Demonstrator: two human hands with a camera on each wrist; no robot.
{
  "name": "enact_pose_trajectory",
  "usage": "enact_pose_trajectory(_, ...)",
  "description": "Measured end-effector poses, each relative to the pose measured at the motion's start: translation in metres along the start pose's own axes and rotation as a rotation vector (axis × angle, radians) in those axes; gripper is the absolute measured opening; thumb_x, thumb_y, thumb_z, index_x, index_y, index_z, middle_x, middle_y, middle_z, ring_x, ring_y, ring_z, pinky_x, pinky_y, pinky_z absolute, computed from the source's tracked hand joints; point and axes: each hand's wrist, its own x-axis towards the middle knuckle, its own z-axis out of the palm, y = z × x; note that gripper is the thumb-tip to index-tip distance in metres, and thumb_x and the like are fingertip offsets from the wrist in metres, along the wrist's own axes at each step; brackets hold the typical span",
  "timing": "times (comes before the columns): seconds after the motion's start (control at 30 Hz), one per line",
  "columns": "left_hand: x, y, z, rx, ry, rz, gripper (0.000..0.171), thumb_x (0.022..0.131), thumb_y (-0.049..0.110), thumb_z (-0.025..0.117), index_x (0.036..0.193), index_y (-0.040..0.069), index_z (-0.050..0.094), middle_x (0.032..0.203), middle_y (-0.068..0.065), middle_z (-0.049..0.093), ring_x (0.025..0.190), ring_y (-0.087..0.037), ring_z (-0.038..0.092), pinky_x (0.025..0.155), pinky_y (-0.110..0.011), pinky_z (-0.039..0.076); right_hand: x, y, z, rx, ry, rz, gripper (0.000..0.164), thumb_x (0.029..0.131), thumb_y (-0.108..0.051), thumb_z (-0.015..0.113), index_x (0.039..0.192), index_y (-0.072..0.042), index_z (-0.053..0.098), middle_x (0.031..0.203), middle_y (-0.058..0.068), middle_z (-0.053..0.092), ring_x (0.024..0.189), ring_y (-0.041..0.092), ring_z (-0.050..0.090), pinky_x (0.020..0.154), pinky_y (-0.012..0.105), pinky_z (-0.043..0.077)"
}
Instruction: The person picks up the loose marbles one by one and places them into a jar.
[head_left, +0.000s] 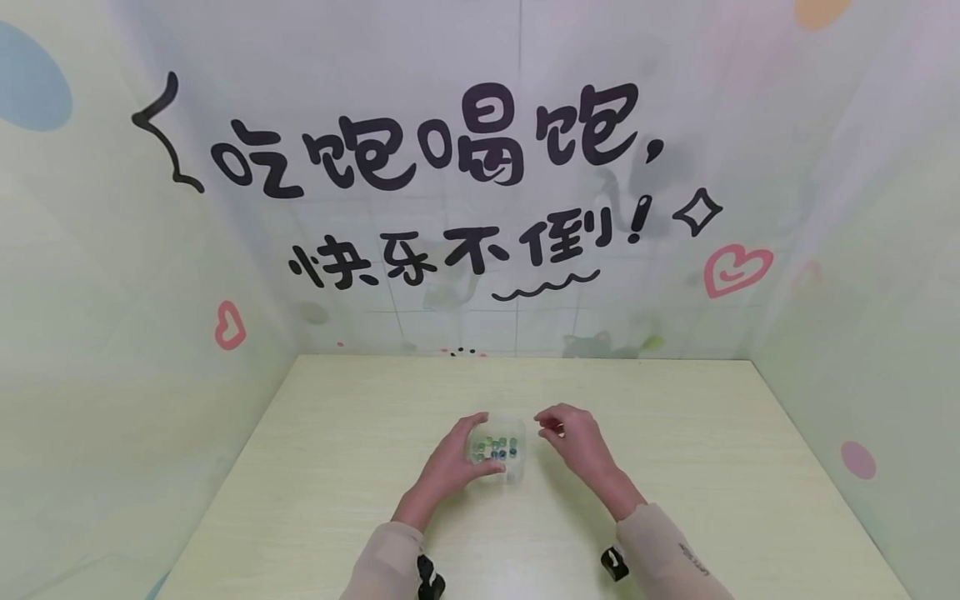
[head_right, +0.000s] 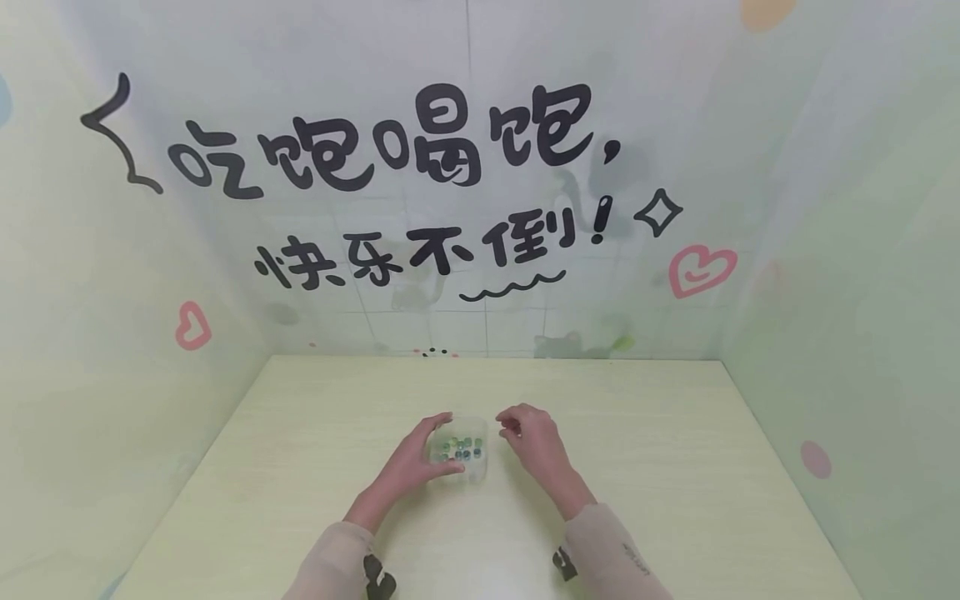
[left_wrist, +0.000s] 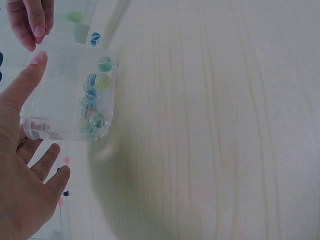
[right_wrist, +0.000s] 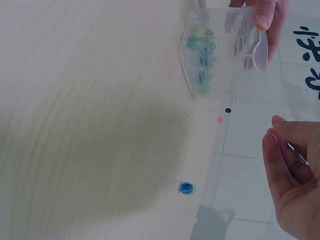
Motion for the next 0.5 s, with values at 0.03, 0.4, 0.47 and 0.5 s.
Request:
enact_pose_trajectory(0.03,0.000,0.000,0.000,0.001,0.000,0.001,0.084,0.079,0.037,0.084,0.149,0.013,0.043,0.155,-0.013,0.044,0.143,-0.038,0.042,0.114,-0.059,0.040,0.000,0.001,-0.001,0.000,0.002,0.006,0.018,0.082,0.003,0.077,0.098,-0.004,0.075,0.089,0.007,0.073,0.081,0.016,0.068,0.073,0.027,0.062)
enact_pose_trajectory(0.4,0.000,0.000,0.000,0.018,0.003,0.022,0.084,0.080,0.035,0.084,0.149,0.012,0.042,0.155,-0.014,0.043,0.142,-0.039,0.042,0.113,-0.059,0.041,0.000,0.020,-0.005,-0.007,0.044,0.019,0.018,0.082,0.004,0.076,0.099,0.000,0.074,0.092,0.010,0.073,0.083,0.020,0.069,0.074,0.030,0.062)
enact_pose_trajectory(0.47,0.000,0.000,0.000,0.022,0.004,0.025,0.084,0.080,0.035,0.084,0.150,0.012,0.042,0.155,-0.014,0.043,0.142,-0.039,0.042,0.112,-0.059,0.042,0.000,0.024,-0.005,-0.001,0.049,0.031,0.019,0.082,0.004,0.076,0.099,0.000,0.074,0.095,0.011,0.073,0.085,0.022,0.069,0.075,0.032,0.063)
enact_pose_trajectory(0.5,0.000,-0.001,0.000,0.024,0.004,0.025,0.084,0.080,0.035,0.084,0.150,0.012,0.042,0.155,-0.014,0.043,0.142,-0.039,0.042,0.112,-0.059,0.042,0.000,0.026,-0.005,0.000,0.050,0.037,0.019,0.082,0.004,0.076,0.100,0.000,0.074,0.096,0.011,0.073,0.086,0.022,0.070,0.076,0.033,0.063)
